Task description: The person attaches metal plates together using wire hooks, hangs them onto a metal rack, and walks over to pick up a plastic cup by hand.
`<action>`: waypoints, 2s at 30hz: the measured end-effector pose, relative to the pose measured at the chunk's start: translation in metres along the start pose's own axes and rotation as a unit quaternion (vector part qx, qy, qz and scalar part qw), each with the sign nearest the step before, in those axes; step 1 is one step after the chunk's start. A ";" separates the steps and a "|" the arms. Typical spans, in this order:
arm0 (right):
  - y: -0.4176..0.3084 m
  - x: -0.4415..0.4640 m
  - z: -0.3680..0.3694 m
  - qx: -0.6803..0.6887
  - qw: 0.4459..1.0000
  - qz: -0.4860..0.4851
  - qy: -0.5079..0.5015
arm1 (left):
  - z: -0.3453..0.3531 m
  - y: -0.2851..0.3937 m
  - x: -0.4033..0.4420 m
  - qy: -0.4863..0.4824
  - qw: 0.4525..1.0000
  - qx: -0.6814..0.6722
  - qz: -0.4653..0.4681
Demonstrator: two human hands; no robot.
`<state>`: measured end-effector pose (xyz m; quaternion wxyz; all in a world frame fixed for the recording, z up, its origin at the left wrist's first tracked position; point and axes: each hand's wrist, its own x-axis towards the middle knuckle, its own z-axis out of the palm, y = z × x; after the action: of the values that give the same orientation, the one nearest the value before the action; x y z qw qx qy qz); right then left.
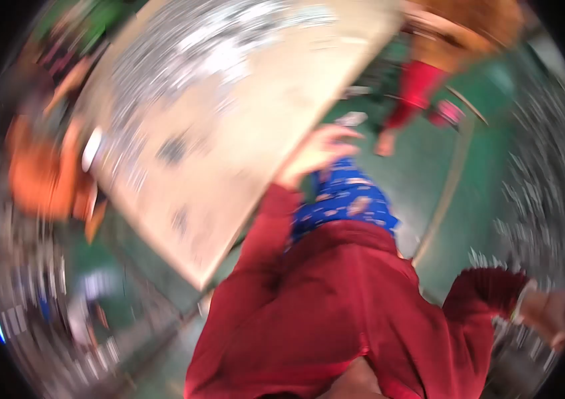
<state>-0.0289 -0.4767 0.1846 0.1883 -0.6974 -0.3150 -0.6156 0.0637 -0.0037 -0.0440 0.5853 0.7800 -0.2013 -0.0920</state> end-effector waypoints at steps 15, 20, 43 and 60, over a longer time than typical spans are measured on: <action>-0.150 0.014 0.333 0.774 0.544 0.206 -0.251 | -0.136 -0.041 -0.214 0.476 0.745 0.426 -0.194; -0.142 -0.085 0.425 0.648 0.447 0.399 -0.470 | -0.169 -0.079 -0.214 0.352 0.757 0.515 -0.196; -0.312 -0.135 0.581 0.339 0.697 0.237 -0.586 | -0.070 -0.013 -0.136 0.626 0.745 -0.203 -0.107; -0.269 -0.136 0.407 0.650 0.390 0.532 -0.377 | -0.042 0.014 -0.100 0.540 0.824 -0.156 -0.067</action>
<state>0.0858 -0.0441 -0.0518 0.7358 -0.5491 -0.2233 0.3275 -0.0129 0.0721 -0.0270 0.7067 0.6147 0.2170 0.2749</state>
